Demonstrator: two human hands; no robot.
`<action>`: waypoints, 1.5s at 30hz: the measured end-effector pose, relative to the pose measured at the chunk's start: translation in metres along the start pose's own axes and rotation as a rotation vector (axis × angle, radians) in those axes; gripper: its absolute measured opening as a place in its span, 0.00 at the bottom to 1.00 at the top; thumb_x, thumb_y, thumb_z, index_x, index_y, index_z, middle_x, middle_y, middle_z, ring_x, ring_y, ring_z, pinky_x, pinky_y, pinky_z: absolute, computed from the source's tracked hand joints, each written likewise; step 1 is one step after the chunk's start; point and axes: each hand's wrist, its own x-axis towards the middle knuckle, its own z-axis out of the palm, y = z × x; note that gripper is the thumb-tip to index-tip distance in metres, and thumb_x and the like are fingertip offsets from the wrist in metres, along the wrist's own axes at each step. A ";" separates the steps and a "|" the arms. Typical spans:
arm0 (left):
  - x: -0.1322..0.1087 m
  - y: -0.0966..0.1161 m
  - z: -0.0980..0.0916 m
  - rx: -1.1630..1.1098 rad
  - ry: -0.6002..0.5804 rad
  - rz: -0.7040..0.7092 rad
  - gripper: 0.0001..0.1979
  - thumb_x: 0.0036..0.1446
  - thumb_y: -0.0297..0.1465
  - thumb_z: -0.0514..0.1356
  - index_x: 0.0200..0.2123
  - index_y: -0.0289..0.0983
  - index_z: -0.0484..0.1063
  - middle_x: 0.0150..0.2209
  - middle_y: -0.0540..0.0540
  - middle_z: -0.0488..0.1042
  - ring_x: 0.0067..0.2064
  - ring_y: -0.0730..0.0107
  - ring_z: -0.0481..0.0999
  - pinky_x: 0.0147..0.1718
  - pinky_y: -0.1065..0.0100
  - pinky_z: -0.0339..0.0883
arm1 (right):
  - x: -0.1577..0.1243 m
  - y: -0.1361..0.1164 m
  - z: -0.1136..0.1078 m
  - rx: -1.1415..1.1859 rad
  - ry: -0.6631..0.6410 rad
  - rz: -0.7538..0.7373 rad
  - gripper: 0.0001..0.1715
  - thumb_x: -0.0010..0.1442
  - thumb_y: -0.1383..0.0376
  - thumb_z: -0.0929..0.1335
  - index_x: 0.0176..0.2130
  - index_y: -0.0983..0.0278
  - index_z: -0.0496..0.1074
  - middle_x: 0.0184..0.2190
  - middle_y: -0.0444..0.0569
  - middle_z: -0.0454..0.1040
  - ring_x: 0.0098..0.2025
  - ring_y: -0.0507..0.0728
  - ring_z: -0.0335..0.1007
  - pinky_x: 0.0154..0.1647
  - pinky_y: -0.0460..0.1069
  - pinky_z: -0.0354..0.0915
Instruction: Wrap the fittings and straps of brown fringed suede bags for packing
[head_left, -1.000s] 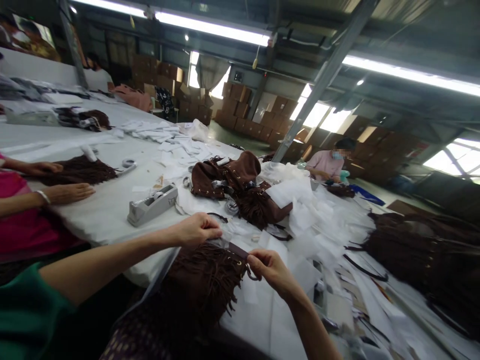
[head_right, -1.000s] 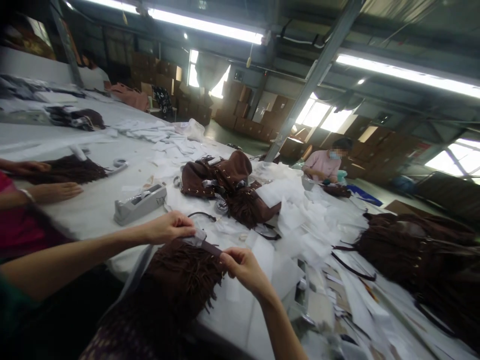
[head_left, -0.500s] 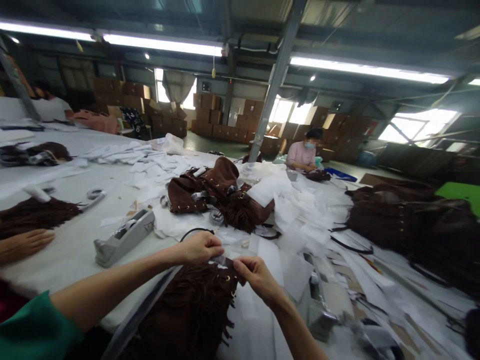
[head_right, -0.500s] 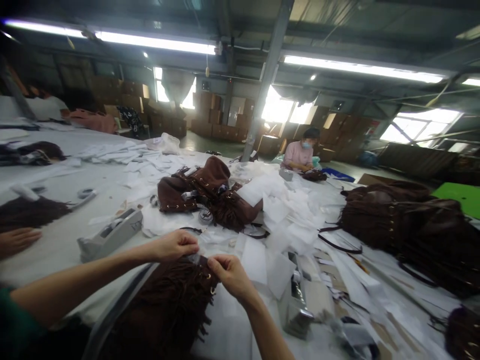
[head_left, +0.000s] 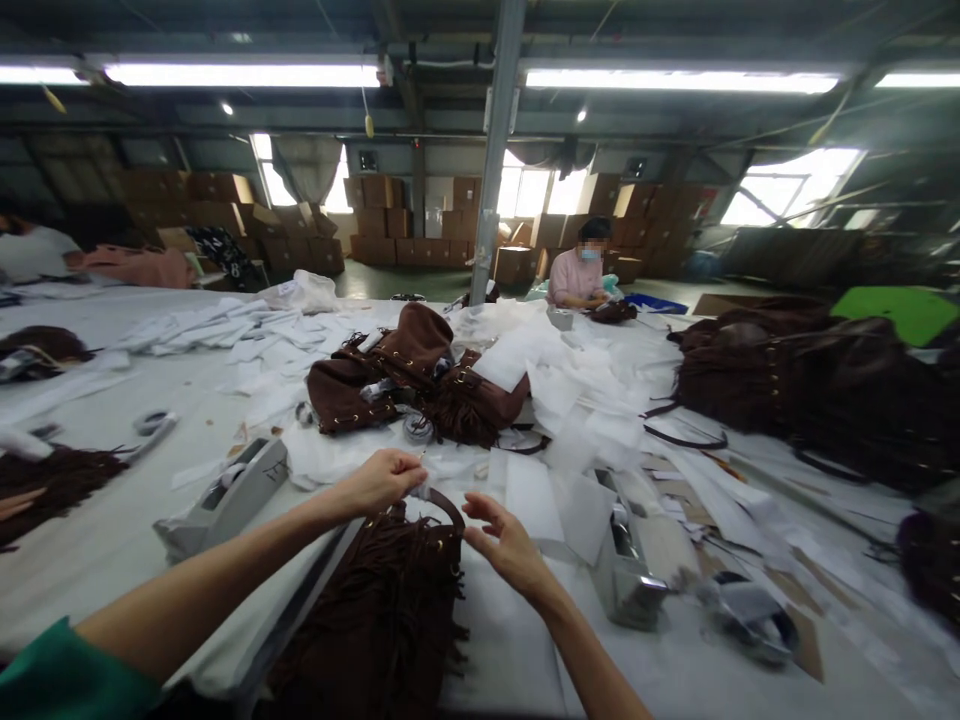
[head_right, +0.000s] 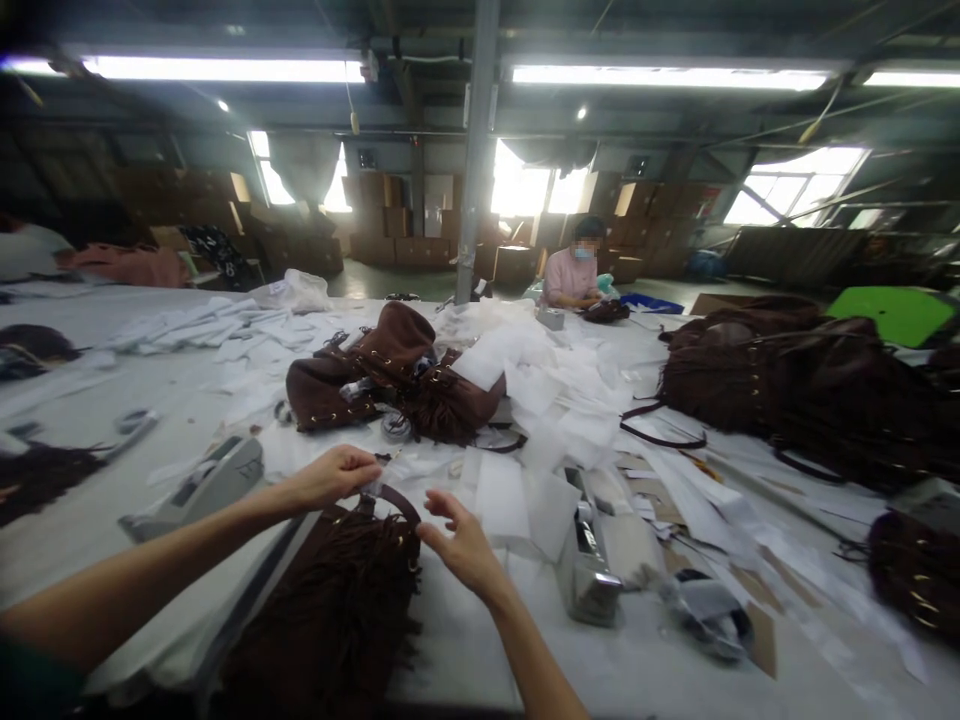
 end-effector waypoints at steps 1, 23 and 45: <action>0.001 -0.002 -0.004 -0.013 -0.017 -0.002 0.19 0.54 0.43 0.52 0.18 0.37 0.55 0.17 0.56 0.52 0.20 0.78 0.51 0.20 0.72 0.45 | -0.004 0.011 0.001 -0.017 0.023 0.012 0.29 0.50 0.51 0.72 0.49 0.59 0.71 0.47 0.52 0.73 0.50 0.62 0.68 0.49 0.56 0.63; -0.018 -0.025 0.005 0.142 -0.367 0.021 0.17 0.55 0.37 0.52 0.19 0.36 0.59 0.17 0.55 0.55 0.21 0.78 0.53 0.20 0.73 0.46 | 0.008 0.002 0.046 0.000 -0.121 -0.060 0.22 0.57 0.51 0.66 0.22 0.66 0.69 0.17 0.41 0.63 0.22 0.49 0.57 0.23 0.44 0.54; -0.020 -0.040 0.015 0.133 -0.391 -0.075 0.08 0.48 0.33 0.58 0.26 0.34 0.68 0.22 0.54 0.64 0.25 0.76 0.60 0.23 0.75 0.51 | -0.023 0.035 0.050 -0.331 -0.033 -0.420 0.15 0.60 0.71 0.63 0.48 0.60 0.66 0.48 0.51 0.71 0.50 0.60 0.64 0.53 0.59 0.61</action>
